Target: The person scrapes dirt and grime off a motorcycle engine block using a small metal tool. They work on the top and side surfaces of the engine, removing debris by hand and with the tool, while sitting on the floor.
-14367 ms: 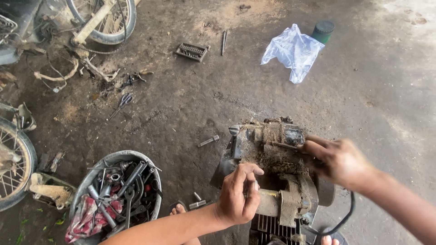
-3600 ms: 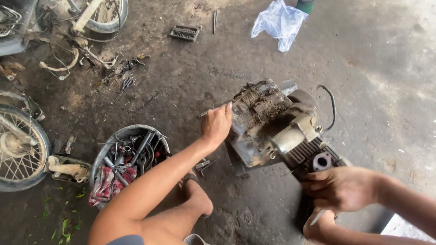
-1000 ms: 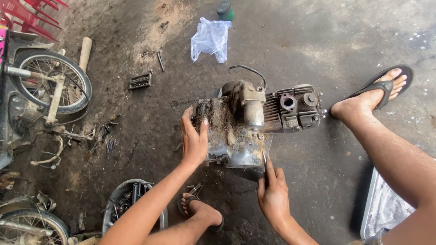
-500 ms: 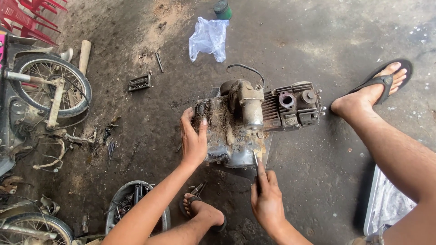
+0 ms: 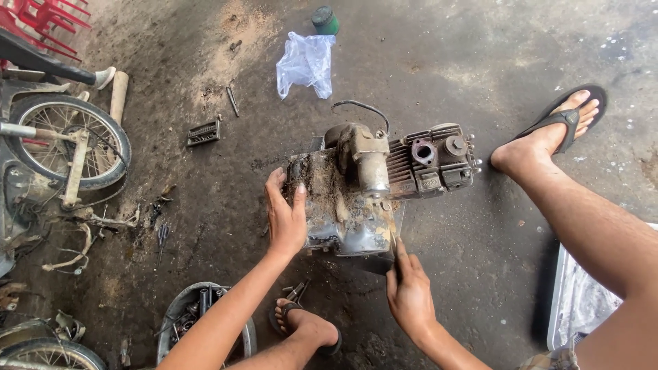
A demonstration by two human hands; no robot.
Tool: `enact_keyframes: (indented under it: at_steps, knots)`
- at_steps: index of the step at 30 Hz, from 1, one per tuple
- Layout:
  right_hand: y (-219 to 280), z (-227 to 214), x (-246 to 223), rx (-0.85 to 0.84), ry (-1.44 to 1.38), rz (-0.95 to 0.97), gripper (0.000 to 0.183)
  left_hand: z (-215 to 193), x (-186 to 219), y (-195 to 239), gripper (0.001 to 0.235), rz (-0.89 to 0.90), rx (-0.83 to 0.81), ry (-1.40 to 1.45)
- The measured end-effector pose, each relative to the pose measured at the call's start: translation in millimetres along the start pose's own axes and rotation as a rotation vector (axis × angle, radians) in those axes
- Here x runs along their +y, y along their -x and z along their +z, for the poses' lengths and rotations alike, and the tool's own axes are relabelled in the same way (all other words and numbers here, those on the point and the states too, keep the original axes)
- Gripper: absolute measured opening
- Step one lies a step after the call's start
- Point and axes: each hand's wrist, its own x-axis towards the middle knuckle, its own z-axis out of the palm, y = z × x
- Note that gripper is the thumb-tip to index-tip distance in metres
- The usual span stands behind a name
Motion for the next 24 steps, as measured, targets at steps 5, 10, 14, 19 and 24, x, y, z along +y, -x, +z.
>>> enact_keyframes:
  at_steps: [5,10,14,19,24]
  knots:
    - [-1,15,21,-0.053,0.053,0.012,0.057,0,-1,-1,0.050,0.003,-0.007,0.004]
    - [6,5,3,-0.078,0.043,0.036,0.053,1,-2,-1,0.049,0.009,0.002,-0.008]
    - [-3,6,8,-0.131,0.062,0.087,0.059,0,0,0,0.049,0.005,-0.002,0.003]
    - [13,2,-5,-0.025,-0.009,0.064,0.041,0,-1,-1,0.049,-0.003,-0.018,0.002]
    - [17,20,13,-0.134,0.013,0.165,0.052,-1,0,0,0.050,-0.036,-0.027,-0.002]
